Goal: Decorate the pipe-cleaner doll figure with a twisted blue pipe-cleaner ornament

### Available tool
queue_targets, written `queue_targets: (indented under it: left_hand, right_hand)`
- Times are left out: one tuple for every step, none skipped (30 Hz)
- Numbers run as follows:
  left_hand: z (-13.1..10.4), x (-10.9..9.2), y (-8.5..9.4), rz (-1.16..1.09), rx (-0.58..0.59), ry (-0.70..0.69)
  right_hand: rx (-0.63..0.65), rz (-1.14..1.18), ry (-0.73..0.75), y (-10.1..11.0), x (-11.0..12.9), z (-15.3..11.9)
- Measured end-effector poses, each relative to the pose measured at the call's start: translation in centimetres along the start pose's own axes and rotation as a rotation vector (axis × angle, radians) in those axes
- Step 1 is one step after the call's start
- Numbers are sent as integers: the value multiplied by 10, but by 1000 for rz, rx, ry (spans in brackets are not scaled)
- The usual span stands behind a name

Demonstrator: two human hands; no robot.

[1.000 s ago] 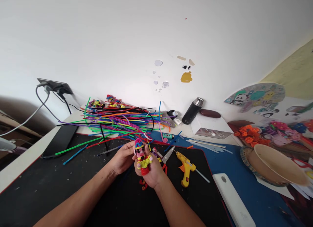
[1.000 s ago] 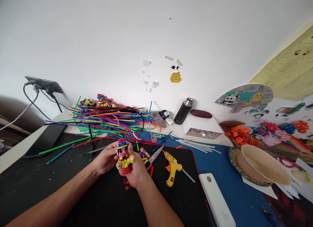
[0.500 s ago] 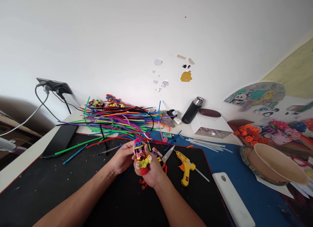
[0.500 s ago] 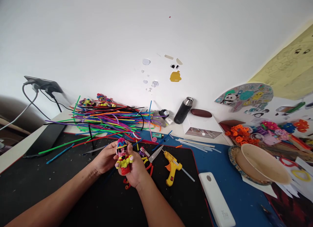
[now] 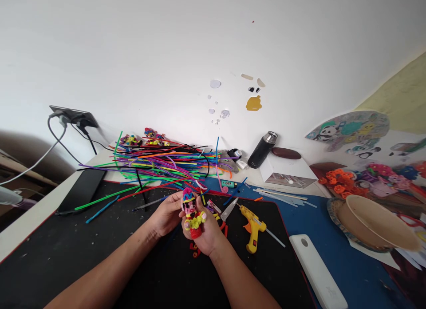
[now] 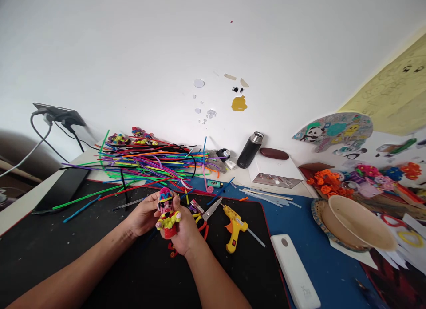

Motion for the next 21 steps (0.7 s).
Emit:
queue_targets:
  left_hand:
    - [0, 0, 0, -2, -1, 1]
    - [0, 0, 1, -5, -2, 1]
    - [0, 0, 1, -8, -4, 1]
    - [0, 1, 2, -12, -6, 1]
    - [0, 1, 2, -16, -8, 0]
    - [0, 1, 3, -20, -11, -1]
    - [1, 2, 3, -24, -12, -1]
    - [1, 2, 4, -29, -13, -1]
    - [1, 2, 4, -32, -14, -1]
    - [1, 3, 4, -36, -14, -1]
    - [1, 3, 4, -40, -13, -1]
    - [1, 3, 4, -43, -12, -1]
    - [1, 2, 3, -46, -11, -2]
    - [1, 2, 3, -50, -9, -4]
    - [2, 1, 3, -53, -6, -6]
    - [2, 0, 2, -57, -4, -9]
    - [2, 0, 3, -60, -3, -14]
    - [3, -1, 3, -64, -3, -21]
    - [3, -2, 4, -70, -6, -31]
    - [4, -3, 5, -76, -9, -43]
    - [4, -3, 6, -81, -14, -55]
  right_hand:
    - [0, -1, 0, 0, 0, 0]
    - [1, 0, 3, 0, 0, 0]
    - [3, -1, 5, 0, 0, 1]
    - [10, -5, 5, 0, 0, 1]
    - [18, -9, 4, 0, 0, 1]
    - [28, -13, 2, 0, -1, 1]
    - [37, -17, 1, 0, -1, 2]
    - [43, -21, 1, 0, -1, 2]
    - [51, -27, 0, 0, -1, 2]
    - [60, -33, -1, 0, -1, 2]
    - [70, -40, -2, 0, -1, 2]
    - [80, -45, -5, 0, -1, 2]
    - [87, -49, -7, 1, -1, 2]
    - [91, -51, -13, 1, -1, 2]
    - [88, -49, -21, 2, -1, 3]
    - [80, -44, -30, 2, -1, 3]
    - [74, -38, -42, 2, -1, 3]
    - [69, -29, -49, 2, -1, 3]
    - [67, -19, -52, 2, -2, 3]
    - [68, -13, -49, 1, -2, 3]
    - [74, -13, -42, 1, -3, 3]
Point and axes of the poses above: each hand's wrist, its own z-axis towards the middle knuckle, its own y-axis out of the back of the hand, x = y × z, the point moved 3 cm from there along z, towards the middle knuckle, and after that the axes turned 5 degrees about y, right-handed, at the moved point
